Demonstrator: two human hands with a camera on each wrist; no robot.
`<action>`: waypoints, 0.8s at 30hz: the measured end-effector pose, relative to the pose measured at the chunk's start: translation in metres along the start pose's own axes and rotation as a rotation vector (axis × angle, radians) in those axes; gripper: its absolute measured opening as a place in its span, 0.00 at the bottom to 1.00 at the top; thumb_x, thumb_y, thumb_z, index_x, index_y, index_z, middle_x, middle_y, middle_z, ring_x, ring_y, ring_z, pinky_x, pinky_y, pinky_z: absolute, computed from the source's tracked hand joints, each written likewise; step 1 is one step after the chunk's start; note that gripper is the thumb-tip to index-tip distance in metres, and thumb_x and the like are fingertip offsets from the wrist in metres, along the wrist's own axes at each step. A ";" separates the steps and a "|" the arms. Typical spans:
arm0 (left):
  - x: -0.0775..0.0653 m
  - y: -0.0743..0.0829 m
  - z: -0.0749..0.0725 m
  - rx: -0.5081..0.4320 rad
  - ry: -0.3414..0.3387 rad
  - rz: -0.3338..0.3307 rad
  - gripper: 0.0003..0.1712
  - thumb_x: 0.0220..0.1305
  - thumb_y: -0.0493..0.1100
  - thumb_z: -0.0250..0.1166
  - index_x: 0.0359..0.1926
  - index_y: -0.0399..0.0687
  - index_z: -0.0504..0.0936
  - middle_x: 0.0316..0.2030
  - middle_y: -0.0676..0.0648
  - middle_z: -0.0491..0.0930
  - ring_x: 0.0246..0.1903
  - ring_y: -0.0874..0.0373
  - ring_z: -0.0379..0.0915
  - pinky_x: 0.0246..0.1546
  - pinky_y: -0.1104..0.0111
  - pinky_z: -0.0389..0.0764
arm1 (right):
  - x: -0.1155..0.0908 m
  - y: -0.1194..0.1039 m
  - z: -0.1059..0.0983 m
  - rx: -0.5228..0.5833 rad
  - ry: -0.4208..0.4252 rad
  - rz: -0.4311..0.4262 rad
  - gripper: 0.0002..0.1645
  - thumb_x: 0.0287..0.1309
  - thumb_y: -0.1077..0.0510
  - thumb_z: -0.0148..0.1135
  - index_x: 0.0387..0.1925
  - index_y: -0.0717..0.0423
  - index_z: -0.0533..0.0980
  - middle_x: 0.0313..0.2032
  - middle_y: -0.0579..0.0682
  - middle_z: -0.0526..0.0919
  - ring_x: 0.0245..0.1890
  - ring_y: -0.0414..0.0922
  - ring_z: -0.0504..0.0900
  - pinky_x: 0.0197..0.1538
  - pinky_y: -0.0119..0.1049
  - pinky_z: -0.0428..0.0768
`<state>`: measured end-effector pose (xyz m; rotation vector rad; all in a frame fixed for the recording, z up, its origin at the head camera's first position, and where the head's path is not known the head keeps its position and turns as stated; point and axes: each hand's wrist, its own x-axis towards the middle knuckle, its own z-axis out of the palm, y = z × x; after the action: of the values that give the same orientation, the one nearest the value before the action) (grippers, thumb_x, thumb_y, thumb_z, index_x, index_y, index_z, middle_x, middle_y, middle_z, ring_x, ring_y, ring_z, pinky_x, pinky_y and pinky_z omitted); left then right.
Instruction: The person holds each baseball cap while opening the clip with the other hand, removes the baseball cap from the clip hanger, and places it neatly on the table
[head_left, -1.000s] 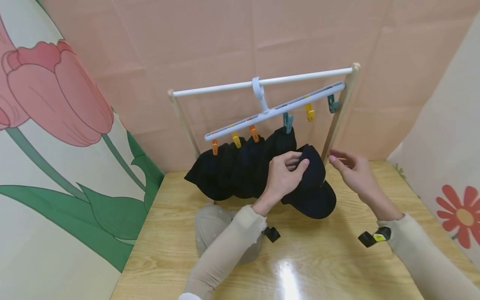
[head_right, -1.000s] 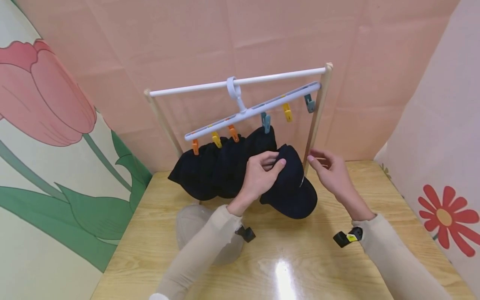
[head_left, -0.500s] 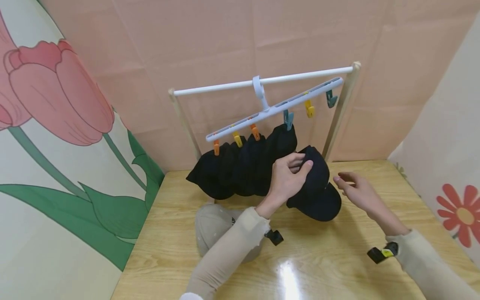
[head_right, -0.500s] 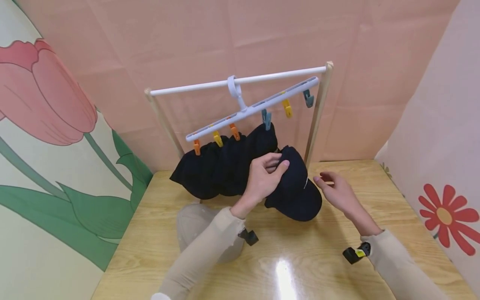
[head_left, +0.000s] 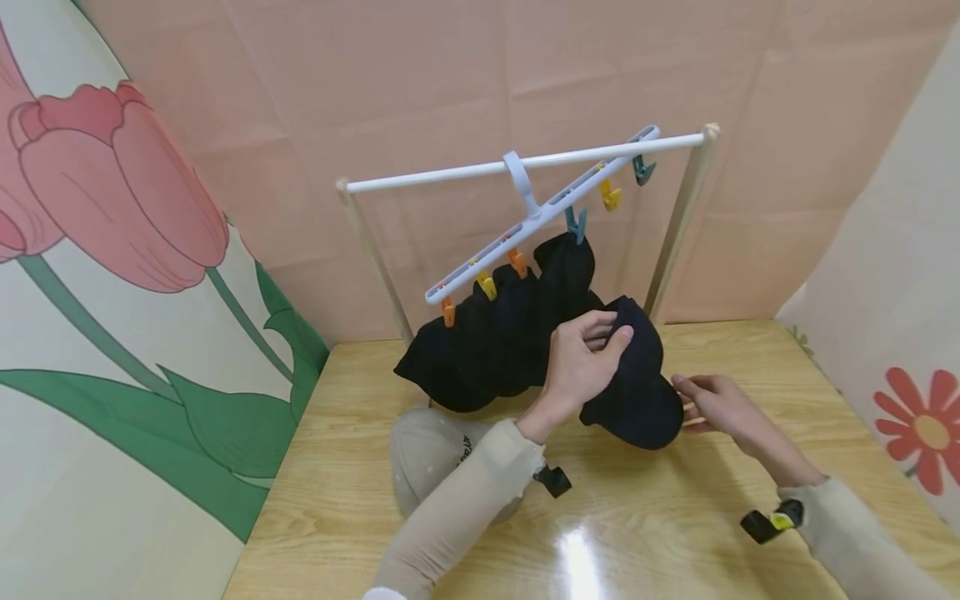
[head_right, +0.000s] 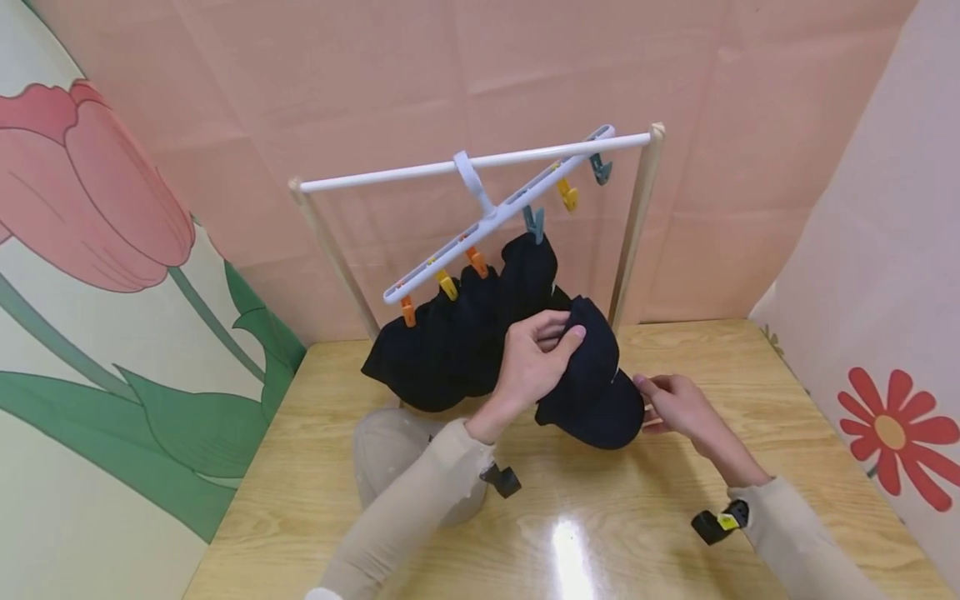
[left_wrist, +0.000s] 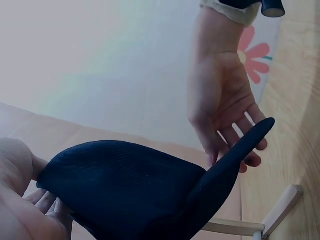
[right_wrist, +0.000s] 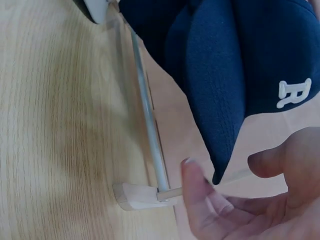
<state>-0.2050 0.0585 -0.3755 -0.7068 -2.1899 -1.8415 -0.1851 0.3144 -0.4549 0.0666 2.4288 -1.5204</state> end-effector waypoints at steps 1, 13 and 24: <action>0.000 0.000 0.000 -0.002 0.000 0.000 0.16 0.74 0.42 0.69 0.57 0.38 0.88 0.54 0.41 0.90 0.49 0.67 0.87 0.51 0.80 0.83 | 0.000 0.001 -0.001 0.005 -0.002 0.002 0.45 0.86 0.44 0.41 0.71 0.87 0.57 0.59 0.78 0.75 0.40 0.41 0.88 0.45 0.43 0.91; -0.003 0.007 -0.003 -0.061 -0.039 -0.019 0.17 0.75 0.43 0.69 0.57 0.37 0.87 0.53 0.40 0.90 0.47 0.68 0.87 0.50 0.78 0.84 | -0.003 0.004 -0.007 -0.034 -0.003 -0.027 0.36 0.86 0.49 0.46 0.70 0.81 0.64 0.55 0.68 0.81 0.41 0.43 0.86 0.43 0.41 0.91; -0.009 0.019 -0.025 -0.166 -0.176 -0.104 0.17 0.79 0.43 0.64 0.58 0.36 0.86 0.51 0.38 0.90 0.38 0.70 0.84 0.43 0.61 0.91 | -0.008 -0.003 -0.010 -0.071 0.007 -0.066 0.33 0.84 0.50 0.51 0.70 0.77 0.67 0.59 0.69 0.82 0.44 0.44 0.87 0.44 0.42 0.91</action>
<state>-0.1926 0.0348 -0.3579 -0.8296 -2.2365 -2.1074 -0.1796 0.3234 -0.4461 -0.0231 2.5109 -1.4618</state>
